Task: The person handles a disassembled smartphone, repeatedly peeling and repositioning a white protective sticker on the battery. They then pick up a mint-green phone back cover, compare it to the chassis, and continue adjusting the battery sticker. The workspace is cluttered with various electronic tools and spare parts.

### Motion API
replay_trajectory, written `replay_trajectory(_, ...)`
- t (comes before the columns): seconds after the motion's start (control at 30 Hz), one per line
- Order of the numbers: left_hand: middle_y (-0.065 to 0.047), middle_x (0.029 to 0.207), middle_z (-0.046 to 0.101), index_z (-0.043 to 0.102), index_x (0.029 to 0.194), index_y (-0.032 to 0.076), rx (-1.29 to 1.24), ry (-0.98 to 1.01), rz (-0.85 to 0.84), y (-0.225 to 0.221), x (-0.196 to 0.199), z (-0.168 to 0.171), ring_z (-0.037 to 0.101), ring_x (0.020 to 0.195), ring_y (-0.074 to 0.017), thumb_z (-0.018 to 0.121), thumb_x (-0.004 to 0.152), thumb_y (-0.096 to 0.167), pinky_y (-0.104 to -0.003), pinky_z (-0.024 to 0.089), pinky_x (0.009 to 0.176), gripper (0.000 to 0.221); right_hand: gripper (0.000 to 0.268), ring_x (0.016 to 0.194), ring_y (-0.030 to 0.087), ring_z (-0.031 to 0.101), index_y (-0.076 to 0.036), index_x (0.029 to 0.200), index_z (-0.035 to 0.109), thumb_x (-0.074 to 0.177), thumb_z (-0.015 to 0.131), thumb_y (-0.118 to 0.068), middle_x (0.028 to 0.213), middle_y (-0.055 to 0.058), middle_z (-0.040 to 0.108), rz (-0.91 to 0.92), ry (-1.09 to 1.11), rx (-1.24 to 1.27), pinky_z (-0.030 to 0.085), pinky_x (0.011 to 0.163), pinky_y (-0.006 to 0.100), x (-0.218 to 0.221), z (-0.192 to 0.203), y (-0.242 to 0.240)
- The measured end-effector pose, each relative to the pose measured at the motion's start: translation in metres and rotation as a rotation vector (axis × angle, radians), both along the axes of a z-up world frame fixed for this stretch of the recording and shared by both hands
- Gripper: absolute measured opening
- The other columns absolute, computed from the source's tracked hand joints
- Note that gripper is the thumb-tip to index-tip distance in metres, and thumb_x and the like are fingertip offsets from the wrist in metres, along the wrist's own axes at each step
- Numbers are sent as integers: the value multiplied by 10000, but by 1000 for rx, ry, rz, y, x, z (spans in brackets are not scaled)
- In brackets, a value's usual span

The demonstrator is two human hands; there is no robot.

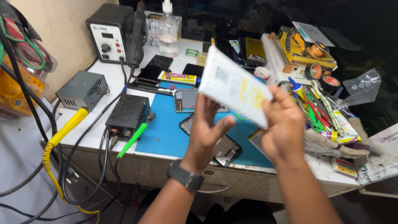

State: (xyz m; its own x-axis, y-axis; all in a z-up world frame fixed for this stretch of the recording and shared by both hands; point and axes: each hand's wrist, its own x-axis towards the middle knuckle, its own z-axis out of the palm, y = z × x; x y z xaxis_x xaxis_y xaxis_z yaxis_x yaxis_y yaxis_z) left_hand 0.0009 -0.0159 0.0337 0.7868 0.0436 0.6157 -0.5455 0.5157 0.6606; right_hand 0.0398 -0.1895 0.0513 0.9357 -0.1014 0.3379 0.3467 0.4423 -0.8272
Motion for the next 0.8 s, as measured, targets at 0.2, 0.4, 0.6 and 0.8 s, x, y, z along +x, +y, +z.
replay_trajectory(0.2,-154,1220,687,567,1347,-33,-163,124,-83,-27,43,50,651,1157,-240,748,908,287,-388,500,1042,573,411,1204,251,661,46,1357,490,1003,504,-161,1320,161,651,233,126,340,532,1045,413,-22,-20,31)
replay_trajectory(0.4,-135,1128,682,609,1258,-37,86,-82,-96,-32,100,84,646,1057,-199,716,1001,220,-338,521,966,379,238,1074,199,661,-4,1308,503,1159,567,-179,1195,113,656,347,142,578,532,1039,439,-6,-45,18)
replay_trajectory(0.6,-213,1195,711,610,1285,-36,-347,-115,42,31,159,82,710,1046,-269,587,1039,296,-404,568,930,414,423,965,201,681,-35,1368,543,949,600,-29,1090,98,674,-77,268,261,567,830,407,-13,-48,-10)
replay_trajectory(0.8,-162,1175,708,560,1332,-8,-416,247,463,51,184,45,747,952,-217,576,1001,330,-351,588,713,474,519,1055,204,689,-12,1416,429,926,598,21,1218,158,661,-117,167,235,605,898,385,-19,-49,-21)
